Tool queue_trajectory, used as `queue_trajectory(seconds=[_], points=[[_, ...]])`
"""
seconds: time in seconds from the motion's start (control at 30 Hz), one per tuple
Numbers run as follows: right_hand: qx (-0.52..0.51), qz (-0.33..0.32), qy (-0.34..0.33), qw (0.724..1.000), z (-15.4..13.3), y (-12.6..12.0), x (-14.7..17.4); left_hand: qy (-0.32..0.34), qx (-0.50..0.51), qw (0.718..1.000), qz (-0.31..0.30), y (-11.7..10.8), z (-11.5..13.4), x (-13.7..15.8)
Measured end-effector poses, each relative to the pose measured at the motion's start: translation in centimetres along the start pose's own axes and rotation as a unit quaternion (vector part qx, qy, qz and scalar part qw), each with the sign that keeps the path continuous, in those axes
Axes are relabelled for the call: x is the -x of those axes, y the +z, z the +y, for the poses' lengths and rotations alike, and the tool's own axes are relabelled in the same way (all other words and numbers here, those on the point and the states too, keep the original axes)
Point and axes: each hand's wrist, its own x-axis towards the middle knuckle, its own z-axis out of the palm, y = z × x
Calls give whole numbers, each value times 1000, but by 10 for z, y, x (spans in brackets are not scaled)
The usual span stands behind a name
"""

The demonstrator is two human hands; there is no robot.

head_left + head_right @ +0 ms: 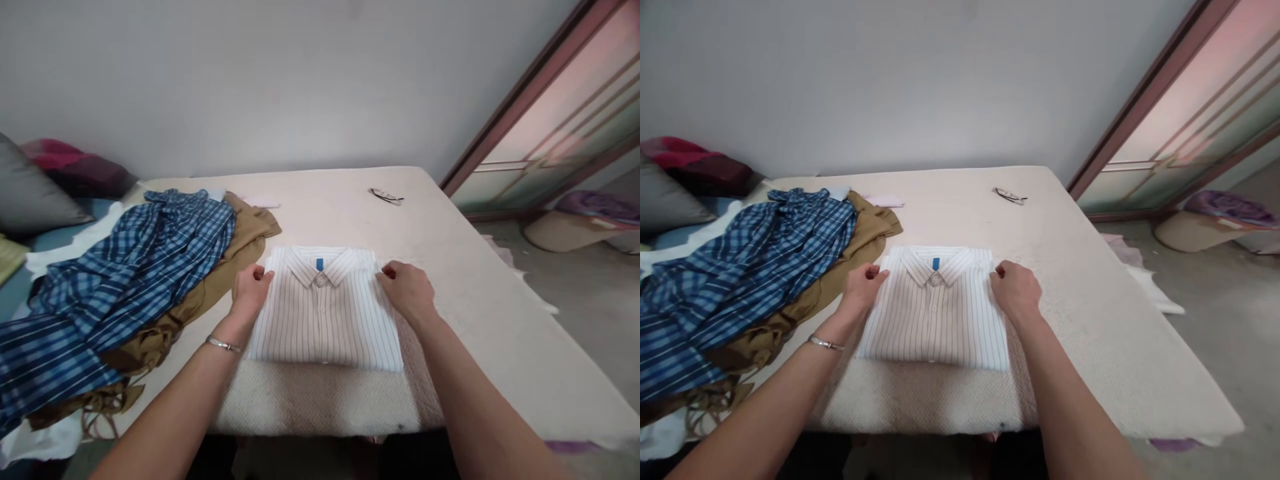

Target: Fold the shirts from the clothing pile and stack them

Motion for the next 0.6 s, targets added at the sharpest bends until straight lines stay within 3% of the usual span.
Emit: queue_trajectory(seconds=[0.07, 0.13, 0.2, 0.27, 0.3, 0.37, 0.47, 0.53, 0.6], points=[[-50, 14, -20, 998, 1, 1, 0, 26, 6, 999, 18, -1, 4, 0], [-178, 2, -38, 983, 4, 4, -2, 67, 12, 997, 28, -3, 7, -2], [-341, -47, -18, 939, 8, 9, -4, 101, 20, 995, 19, -3, 9, -4], [-419, -87, 36, 903, 12, 14, -6, 113, 17, 993, 3, 0, 7, -6], [-408, -88, 57, 907, 12, 15, -7, 112, 15, 994, -2, 2, 5, -7], [-321, -55, 61, 944, 10, 16, -8, 113, 22, 993, -6, 5, 2, -9], [-193, 2, 3, 981, 1, 15, -8, 121, 70, 990, -18, 8, 0, -10], [-205, 13, -26, 978, -3, 16, -8, 94, 158, 982, -48, 8, 2, -10], [-326, -13, -44, 944, -4, 18, -10, 29, 299, 950, -86, 8, 5, -8]])
